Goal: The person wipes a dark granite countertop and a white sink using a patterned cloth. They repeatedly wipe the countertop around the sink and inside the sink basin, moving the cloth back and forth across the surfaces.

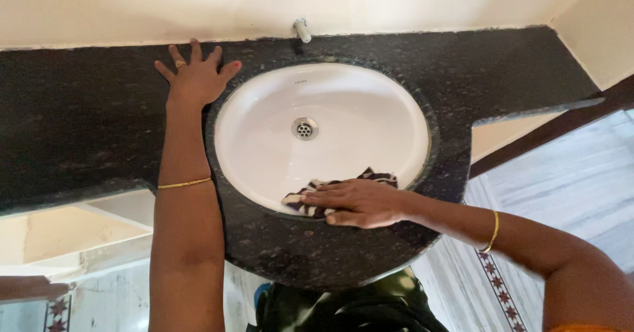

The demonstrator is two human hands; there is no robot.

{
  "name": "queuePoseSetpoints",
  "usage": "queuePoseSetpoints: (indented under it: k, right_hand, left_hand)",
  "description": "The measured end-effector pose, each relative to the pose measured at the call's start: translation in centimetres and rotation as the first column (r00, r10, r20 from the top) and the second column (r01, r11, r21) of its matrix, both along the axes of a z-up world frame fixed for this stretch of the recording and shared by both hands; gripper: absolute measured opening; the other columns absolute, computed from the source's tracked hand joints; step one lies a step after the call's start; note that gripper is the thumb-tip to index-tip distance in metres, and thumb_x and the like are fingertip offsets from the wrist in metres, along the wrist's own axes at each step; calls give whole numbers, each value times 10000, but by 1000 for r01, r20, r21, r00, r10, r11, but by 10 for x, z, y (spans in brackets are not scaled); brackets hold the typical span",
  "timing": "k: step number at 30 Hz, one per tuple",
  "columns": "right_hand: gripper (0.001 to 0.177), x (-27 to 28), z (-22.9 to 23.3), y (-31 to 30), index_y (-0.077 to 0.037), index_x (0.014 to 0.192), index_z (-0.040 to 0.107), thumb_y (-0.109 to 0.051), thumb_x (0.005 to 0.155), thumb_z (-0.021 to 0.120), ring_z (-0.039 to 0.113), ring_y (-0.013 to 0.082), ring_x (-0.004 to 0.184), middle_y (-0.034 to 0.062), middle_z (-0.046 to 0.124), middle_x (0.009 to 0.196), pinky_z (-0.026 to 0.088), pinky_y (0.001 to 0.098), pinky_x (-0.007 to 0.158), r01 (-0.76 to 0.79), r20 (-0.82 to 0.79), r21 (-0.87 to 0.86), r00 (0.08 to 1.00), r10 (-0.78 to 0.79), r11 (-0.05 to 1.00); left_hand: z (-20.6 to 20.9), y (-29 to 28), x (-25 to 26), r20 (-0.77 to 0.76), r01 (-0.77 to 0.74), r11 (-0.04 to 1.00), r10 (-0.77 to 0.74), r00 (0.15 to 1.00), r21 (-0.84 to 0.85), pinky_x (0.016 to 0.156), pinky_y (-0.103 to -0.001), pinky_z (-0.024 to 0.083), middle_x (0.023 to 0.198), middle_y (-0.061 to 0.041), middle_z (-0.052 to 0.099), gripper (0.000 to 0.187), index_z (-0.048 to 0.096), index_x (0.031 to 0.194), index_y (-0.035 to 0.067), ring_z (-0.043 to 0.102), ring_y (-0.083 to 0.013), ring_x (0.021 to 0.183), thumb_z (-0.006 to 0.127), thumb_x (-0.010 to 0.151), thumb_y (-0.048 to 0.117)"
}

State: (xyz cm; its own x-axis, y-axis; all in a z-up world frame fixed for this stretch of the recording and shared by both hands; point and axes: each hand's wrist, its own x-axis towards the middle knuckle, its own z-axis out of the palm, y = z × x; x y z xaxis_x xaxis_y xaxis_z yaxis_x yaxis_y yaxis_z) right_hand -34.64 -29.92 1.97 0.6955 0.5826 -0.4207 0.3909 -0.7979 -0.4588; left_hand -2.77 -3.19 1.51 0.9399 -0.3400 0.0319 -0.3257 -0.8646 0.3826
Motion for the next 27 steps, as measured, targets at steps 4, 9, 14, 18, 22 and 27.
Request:
queuePoseSetpoints:
  k: [4, 9, 14, 18, 22, 27]
  right_hand:
    - [712, -17, 11, 43, -306, 1641, 224, -659, 1046, 55, 101, 340, 1619, 47, 180, 1750, 123, 606, 1298, -241, 304, 66, 929, 211, 968]
    - [641, -58, 17, 91, -347, 1659, 265, -583, 1072, 161, 138, 329, 1644, -32, 219, 1759, 126, 597, 1346, -393, 568, -218, 693, 444, 893]
    - [555, -114, 7, 90, -260, 1668, 305, -463, 1155, 242, 202, 338, 1676, 67, 302, 1775, 116, 653, 1361, -180, 439, 177, 894, 86, 968]
    - [556, -141, 1, 44, -269, 1643, 337, -488, 1134, 291, 155, 361, 1621, 89, 272, 1736, 57, 646, 1287, 157, 613, -29, 783, -106, 987]
    - [567, -148, -7, -20, -273, 1610, 327, -489, 1091, 255, 100, 347, 1592, 86, 205, 1719, -25, 651, 1232, 505, 708, -57, 629, -322, 862]
    - [591, -127, -15, -85, -294, 1615, 318, -489, 1072, 191, 50, 336, 1587, 64, 157, 1721, -83, 652, 1215, 680, 655, -74, 585, -479, 729]
  left_hand:
    - [0, -3, -5, 22, -14, 1000, 14, 1000, 14, 1162, -764, -94, 1718, -124, 43, 879, 295, 1611, 311, -98, -485, 1538, 248, 908, 836]
    - [5, -1, -6, 4, -12, 1000, 12, 1000, 6, 1177, -750, -93, 1729, -117, 49, 866, 310, 1615, 302, -102, -473, 1553, 254, 925, 822]
    - [-13, 2, 9, 34, -29, 1000, 29, 999, 9, 1191, -713, -99, 1733, -84, 56, 835, 316, 1602, 312, -108, -422, 1565, 272, 929, 804]
    - [-42, 0, 32, 170, -133, 990, 123, 978, 50, 1208, -712, -70, 1736, -63, 112, 835, 347, 1601, 328, -51, -398, 1585, 289, 932, 824]
    - [-74, 5, 60, 195, -141, 989, 127, 973, 55, 1183, -709, 141, 1750, -88, 143, 805, 380, 1607, 303, 116, -487, 1521, 337, 955, 774]
    - [-118, 12, 95, 387, -207, 959, 119, 914, 193, 1072, -609, 403, 1712, -139, 254, 772, 490, 1602, 264, 344, -518, 1448, 462, 1001, 748]
